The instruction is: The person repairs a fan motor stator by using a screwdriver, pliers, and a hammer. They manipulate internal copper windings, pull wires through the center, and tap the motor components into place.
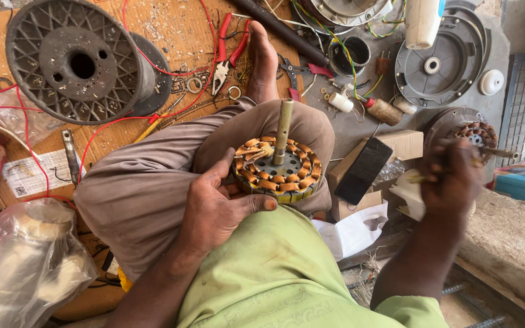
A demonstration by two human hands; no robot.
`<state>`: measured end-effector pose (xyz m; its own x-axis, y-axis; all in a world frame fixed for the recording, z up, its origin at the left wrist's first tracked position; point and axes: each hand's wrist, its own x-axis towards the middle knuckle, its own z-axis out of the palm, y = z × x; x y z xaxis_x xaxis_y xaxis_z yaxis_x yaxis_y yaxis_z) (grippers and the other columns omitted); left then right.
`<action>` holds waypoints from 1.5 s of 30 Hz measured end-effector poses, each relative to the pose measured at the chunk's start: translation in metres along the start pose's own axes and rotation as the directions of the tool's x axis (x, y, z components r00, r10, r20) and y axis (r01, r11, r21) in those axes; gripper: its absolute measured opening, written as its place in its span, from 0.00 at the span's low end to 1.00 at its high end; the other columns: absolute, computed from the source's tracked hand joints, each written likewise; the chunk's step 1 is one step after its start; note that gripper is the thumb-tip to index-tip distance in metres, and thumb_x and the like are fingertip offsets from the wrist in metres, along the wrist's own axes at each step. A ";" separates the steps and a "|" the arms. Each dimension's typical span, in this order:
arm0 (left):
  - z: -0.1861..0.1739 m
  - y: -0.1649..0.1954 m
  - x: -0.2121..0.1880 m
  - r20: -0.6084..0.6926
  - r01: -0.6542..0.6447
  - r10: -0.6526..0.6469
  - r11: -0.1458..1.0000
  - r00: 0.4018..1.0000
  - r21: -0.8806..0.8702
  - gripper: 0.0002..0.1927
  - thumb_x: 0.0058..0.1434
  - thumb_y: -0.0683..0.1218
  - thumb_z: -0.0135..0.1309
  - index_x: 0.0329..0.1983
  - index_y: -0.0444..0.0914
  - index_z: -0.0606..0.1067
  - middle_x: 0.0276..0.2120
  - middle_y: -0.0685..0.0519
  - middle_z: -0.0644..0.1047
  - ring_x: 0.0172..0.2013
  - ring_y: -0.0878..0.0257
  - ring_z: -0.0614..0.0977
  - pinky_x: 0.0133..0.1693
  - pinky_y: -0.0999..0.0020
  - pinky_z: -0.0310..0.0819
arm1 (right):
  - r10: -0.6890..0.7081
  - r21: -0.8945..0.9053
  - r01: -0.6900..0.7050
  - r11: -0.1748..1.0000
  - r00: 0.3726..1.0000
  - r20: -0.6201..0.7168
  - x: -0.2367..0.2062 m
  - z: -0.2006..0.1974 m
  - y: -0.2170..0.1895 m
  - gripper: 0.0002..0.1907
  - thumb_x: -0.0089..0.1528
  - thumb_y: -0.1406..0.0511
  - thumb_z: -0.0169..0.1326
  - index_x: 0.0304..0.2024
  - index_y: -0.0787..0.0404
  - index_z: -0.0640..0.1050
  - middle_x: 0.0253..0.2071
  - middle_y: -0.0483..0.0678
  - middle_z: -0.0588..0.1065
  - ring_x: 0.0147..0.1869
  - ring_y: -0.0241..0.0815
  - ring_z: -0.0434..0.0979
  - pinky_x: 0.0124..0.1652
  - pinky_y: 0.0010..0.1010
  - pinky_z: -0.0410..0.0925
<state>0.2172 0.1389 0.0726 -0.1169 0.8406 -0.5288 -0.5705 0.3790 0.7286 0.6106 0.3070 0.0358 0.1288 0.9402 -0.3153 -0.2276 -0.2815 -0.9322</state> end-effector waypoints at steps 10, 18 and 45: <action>-0.003 0.012 0.003 0.003 0.021 -0.021 0.999 1.000 -0.045 0.42 0.51 0.42 0.71 0.67 0.23 0.66 0.52 0.46 0.80 0.51 0.65 0.81 0.56 0.71 0.76 | 0.107 -0.441 -0.292 0.849 0.911 -0.398 -0.011 -0.025 0.002 0.13 0.61 0.64 0.65 0.46 0.59 0.79 0.38 0.44 0.80 0.35 0.33 0.80 0.29 0.25 0.71; -0.011 0.009 0.007 -0.037 0.030 -0.031 0.999 0.999 -0.023 0.42 0.53 0.45 0.69 0.68 0.24 0.67 0.52 0.47 0.79 0.52 0.65 0.80 0.56 0.71 0.75 | 0.160 -0.403 -0.144 0.904 0.987 0.007 -0.026 0.027 0.044 0.08 0.65 0.67 0.65 0.43 0.65 0.81 0.33 0.48 0.76 0.31 0.34 0.72 0.29 0.23 0.66; -0.061 -0.025 0.010 0.115 0.173 -0.139 0.906 0.984 -0.385 0.46 0.53 0.32 0.65 0.75 0.27 0.58 0.60 0.45 0.74 0.59 0.60 0.76 0.58 0.67 0.76 | 0.361 -0.225 -0.312 0.923 0.904 0.228 -0.042 0.060 0.082 0.09 0.63 0.72 0.60 0.46 0.64 0.78 0.40 0.52 0.81 0.30 0.30 0.73 0.29 0.21 0.67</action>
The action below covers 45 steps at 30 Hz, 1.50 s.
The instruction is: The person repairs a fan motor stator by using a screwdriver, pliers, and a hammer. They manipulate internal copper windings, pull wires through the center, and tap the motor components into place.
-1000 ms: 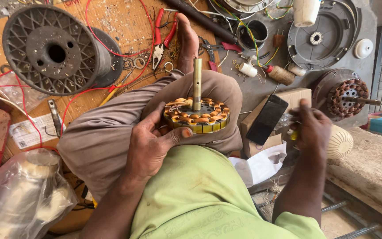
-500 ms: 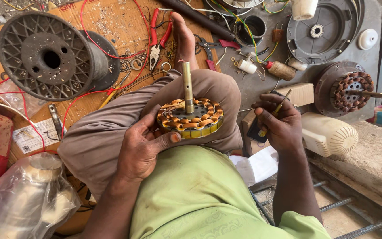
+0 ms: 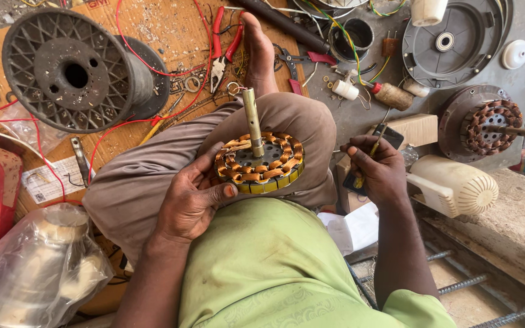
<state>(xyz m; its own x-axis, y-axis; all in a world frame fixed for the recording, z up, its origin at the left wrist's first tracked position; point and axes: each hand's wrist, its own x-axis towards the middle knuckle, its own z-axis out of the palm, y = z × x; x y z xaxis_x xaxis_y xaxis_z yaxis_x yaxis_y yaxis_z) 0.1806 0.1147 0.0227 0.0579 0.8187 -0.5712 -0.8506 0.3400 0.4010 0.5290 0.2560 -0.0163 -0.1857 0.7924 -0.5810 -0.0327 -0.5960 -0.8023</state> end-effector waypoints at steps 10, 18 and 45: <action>-0.005 -0.003 0.000 0.002 0.006 -0.006 1.000 1.000 -0.028 0.45 0.53 0.30 0.63 0.75 0.28 0.59 0.60 0.45 0.74 0.59 0.60 0.76 0.58 0.66 0.76 | 0.019 -0.126 -0.020 0.992 1.000 -0.012 0.005 -0.008 0.006 0.18 0.66 0.71 0.61 0.58 0.67 0.75 0.38 0.49 0.76 0.33 0.32 0.73 0.33 0.23 0.67; -0.014 -0.009 0.000 0.005 -0.007 0.007 0.997 1.000 -0.082 0.42 0.57 0.30 0.60 0.75 0.32 0.60 0.60 0.47 0.74 0.58 0.61 0.76 0.58 0.68 0.75 | 0.076 -0.082 -0.071 0.994 0.995 0.061 0.001 0.003 -0.021 0.35 0.64 0.76 0.53 0.74 0.60 0.63 0.53 0.59 0.76 0.49 0.45 0.83 0.51 0.37 0.77; -0.046 -0.005 0.000 0.000 0.005 -0.005 0.976 1.000 -0.217 0.32 0.64 0.33 0.54 0.72 0.35 0.65 0.60 0.46 0.76 0.56 0.59 0.79 0.57 0.64 0.78 | -0.015 0.041 0.006 0.999 0.976 0.218 -0.017 0.026 -0.021 0.12 0.66 0.73 0.58 0.53 0.68 0.76 0.49 0.55 0.80 0.45 0.39 0.80 0.45 0.30 0.74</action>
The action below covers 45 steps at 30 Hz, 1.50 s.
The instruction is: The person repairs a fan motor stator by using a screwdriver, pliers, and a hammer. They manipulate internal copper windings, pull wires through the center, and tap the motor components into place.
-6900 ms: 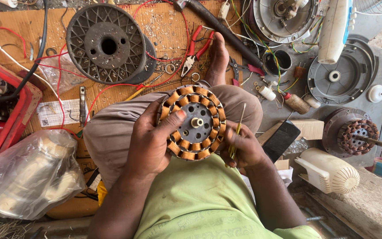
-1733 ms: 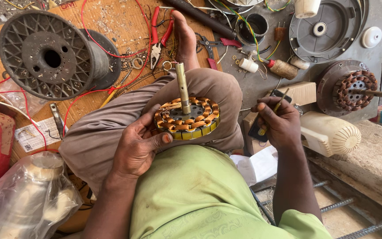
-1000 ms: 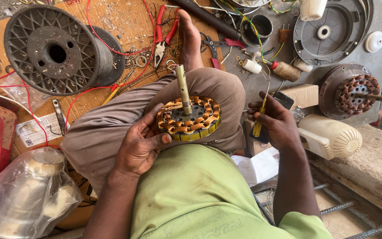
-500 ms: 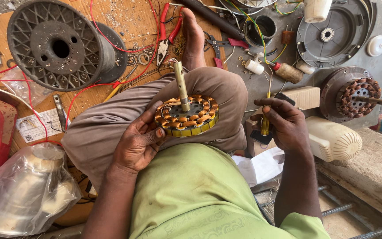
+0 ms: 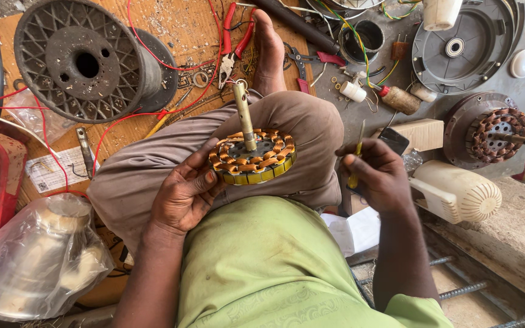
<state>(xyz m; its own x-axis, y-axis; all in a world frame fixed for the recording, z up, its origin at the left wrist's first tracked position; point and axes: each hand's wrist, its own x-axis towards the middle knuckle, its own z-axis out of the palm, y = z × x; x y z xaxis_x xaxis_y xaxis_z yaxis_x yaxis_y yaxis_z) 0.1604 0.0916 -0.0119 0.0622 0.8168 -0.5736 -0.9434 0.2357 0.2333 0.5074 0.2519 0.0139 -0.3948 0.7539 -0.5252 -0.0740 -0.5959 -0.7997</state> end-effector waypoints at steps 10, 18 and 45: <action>-0.013 0.003 -0.003 -0.069 -0.037 0.038 0.999 0.997 0.015 0.26 0.66 0.35 0.53 0.69 0.35 0.69 0.59 0.48 0.77 0.55 0.62 0.80 0.58 0.66 0.77 | 0.206 -0.276 -0.199 0.940 0.978 -0.003 0.005 0.081 -0.015 0.23 0.61 0.66 0.60 0.60 0.63 0.77 0.50 0.46 0.83 0.27 0.28 0.73 0.22 0.18 0.63; -0.022 0.003 -0.003 -0.136 -0.091 0.098 0.994 0.986 0.059 0.23 0.67 0.34 0.53 0.65 0.32 0.72 0.56 0.48 0.79 0.53 0.62 0.81 0.55 0.66 0.79 | 0.268 -0.399 -0.253 0.881 0.963 -0.019 0.007 0.100 -0.026 0.24 0.64 0.64 0.59 0.63 0.63 0.78 0.46 0.45 0.83 0.29 0.27 0.74 0.23 0.19 0.63; 0.009 -0.022 -0.013 0.000 -0.376 0.401 0.860 0.916 0.345 0.51 0.60 0.58 0.67 0.77 0.34 0.55 0.63 0.49 0.71 0.63 0.59 0.72 0.65 0.58 0.68 | 0.246 -0.526 -0.152 0.837 0.963 0.113 0.010 0.126 -0.006 0.24 0.65 0.65 0.57 0.64 0.59 0.76 0.48 0.42 0.82 0.29 0.27 0.71 0.28 0.22 0.68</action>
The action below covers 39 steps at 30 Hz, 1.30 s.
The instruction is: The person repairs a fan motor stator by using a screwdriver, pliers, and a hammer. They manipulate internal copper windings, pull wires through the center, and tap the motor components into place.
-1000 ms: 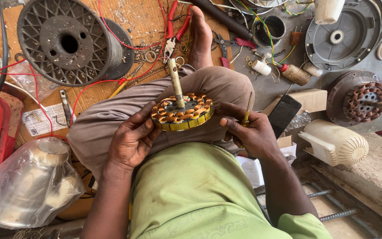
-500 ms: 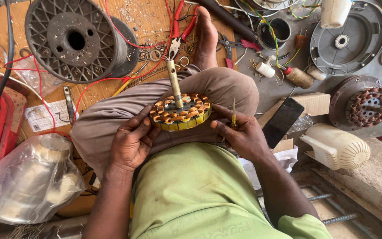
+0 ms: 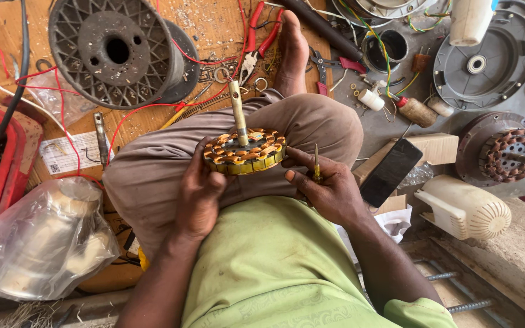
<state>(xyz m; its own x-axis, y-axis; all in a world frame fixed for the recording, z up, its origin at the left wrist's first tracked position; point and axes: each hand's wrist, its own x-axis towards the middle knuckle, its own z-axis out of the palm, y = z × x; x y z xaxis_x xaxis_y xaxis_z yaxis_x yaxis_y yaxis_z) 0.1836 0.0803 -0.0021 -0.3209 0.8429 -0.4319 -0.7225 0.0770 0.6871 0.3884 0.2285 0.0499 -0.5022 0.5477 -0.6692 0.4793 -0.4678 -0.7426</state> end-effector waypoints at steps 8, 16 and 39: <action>0.015 -0.005 0.011 -0.137 -0.003 0.002 1.000 0.991 0.000 0.50 0.50 0.49 0.76 0.70 0.34 0.59 0.56 0.50 0.74 0.57 0.62 0.76 0.63 0.64 0.69 | -0.054 -0.067 0.056 0.996 0.998 0.029 -0.001 0.006 -0.002 0.23 0.65 0.64 0.57 0.63 0.59 0.76 0.49 0.44 0.82 0.32 0.27 0.75 0.31 0.22 0.72; 0.017 0.007 0.012 -0.053 0.025 -0.027 0.999 0.998 -0.047 0.40 0.49 0.42 0.76 0.63 0.33 0.68 0.50 0.52 0.78 0.53 0.63 0.79 0.60 0.65 0.74 | -0.048 -0.091 0.052 0.995 0.997 0.056 -0.001 0.005 -0.002 0.24 0.65 0.64 0.57 0.64 0.57 0.75 0.49 0.44 0.81 0.32 0.27 0.75 0.31 0.22 0.72; 0.035 0.005 0.011 -0.201 0.050 -0.027 0.993 0.979 0.109 0.57 0.34 0.46 0.80 0.66 0.32 0.59 0.54 0.47 0.76 0.53 0.63 0.80 0.56 0.66 0.80 | 0.061 -0.026 -0.062 0.998 0.997 -0.044 -0.005 0.000 -0.011 0.22 0.65 0.67 0.57 0.62 0.60 0.78 0.44 0.41 0.82 0.28 0.26 0.70 0.28 0.20 0.67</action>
<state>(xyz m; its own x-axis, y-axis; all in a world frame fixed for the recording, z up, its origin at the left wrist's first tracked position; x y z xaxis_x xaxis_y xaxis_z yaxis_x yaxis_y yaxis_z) 0.1974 0.1089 0.0170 -0.4177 0.7163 -0.5590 -0.6663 0.1769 0.7244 0.3857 0.2312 0.0613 -0.4400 0.5483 -0.7112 0.5280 -0.4826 -0.6988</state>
